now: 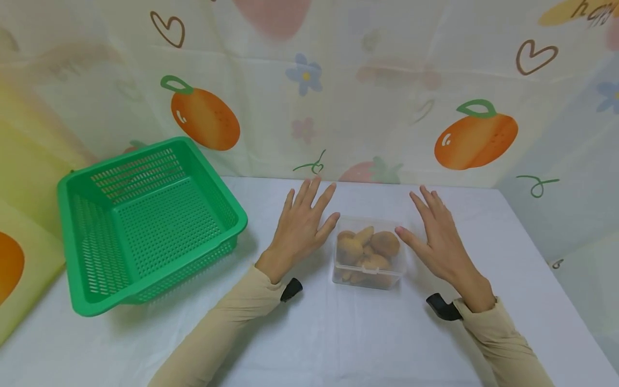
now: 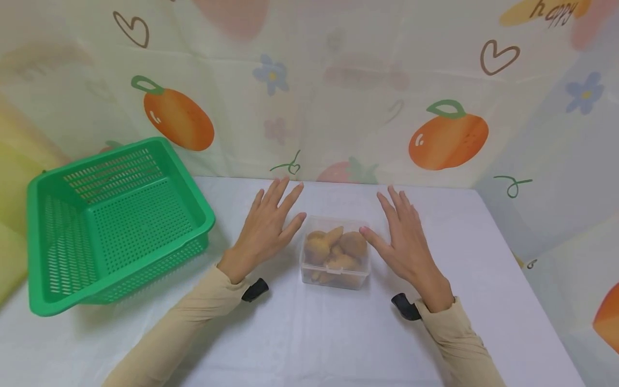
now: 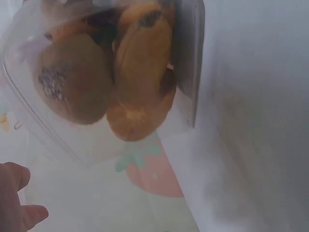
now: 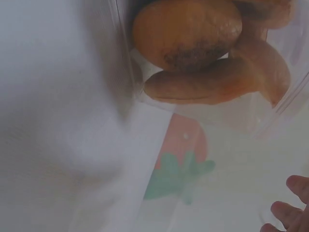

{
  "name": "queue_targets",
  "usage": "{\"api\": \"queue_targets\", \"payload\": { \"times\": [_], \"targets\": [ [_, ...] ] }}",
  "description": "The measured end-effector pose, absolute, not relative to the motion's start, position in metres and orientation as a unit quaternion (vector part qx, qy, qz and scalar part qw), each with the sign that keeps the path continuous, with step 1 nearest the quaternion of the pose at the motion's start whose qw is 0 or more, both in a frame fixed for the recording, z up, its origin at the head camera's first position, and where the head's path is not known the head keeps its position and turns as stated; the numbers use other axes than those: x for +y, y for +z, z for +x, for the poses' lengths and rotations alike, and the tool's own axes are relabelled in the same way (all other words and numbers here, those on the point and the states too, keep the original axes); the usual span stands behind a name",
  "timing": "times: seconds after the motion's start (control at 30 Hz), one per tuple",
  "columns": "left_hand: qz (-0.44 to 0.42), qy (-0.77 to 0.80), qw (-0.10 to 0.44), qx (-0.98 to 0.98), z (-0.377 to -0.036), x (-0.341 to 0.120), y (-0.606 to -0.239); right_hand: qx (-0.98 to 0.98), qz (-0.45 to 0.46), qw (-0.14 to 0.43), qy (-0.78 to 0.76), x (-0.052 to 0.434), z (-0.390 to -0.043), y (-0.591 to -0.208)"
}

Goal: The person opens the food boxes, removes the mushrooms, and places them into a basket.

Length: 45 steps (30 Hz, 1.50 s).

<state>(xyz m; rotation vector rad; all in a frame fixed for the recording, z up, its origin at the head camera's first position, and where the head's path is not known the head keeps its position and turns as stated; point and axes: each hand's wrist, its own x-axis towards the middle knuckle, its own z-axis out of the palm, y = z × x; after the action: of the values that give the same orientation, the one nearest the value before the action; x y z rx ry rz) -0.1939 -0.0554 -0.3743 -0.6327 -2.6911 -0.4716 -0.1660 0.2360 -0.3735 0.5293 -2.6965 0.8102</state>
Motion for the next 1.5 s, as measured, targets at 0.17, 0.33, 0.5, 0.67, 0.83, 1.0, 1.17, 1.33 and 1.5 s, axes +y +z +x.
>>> {"api": "queue_targets", "payload": {
  "times": [0.17,0.33,0.5,0.67,0.83,1.0,1.17,1.33,1.5],
  "targets": [
    [-0.252,-0.172,0.165,-0.938,-0.184,-0.054,-0.374,-0.926,0.193,0.104,0.308,0.237,-0.155,-0.375],
    [-0.298,-0.182,0.158,-0.923,-0.178,-0.050,-0.375,-0.914,0.190,0.051,0.354,0.237,-0.146,-0.380],
    [-0.362,-0.210,0.144,-0.897,-0.170,-0.042,-0.379,-0.903,0.189,0.005,0.386,0.237,-0.140,-0.385],
    [-0.418,-0.244,0.123,-0.867,-0.162,-0.035,-0.383,-0.890,0.191,-0.042,0.411,0.237,-0.138,-0.388],
    [-0.445,-0.248,0.133,-0.850,-0.160,-0.030,-0.385,-0.879,0.193,-0.081,0.429,0.235,-0.137,-0.391],
    [-0.489,-0.252,0.169,-0.818,-0.159,-0.026,-0.388,-0.875,0.181,-0.087,0.441,0.231,-0.136,-0.393],
    [-0.511,-0.228,0.207,-0.802,-0.159,-0.023,-0.391,-0.865,0.174,-0.084,0.463,0.229,-0.138,-0.398],
    [-0.510,-0.185,0.244,-0.804,-0.159,-0.024,-0.394,-0.856,0.165,-0.100,0.480,0.228,-0.141,-0.403],
    [-0.511,-0.168,0.277,-0.796,-0.161,-0.025,-0.399,-0.852,0.170,-0.106,0.484,0.227,-0.144,-0.405]
  ]
}}
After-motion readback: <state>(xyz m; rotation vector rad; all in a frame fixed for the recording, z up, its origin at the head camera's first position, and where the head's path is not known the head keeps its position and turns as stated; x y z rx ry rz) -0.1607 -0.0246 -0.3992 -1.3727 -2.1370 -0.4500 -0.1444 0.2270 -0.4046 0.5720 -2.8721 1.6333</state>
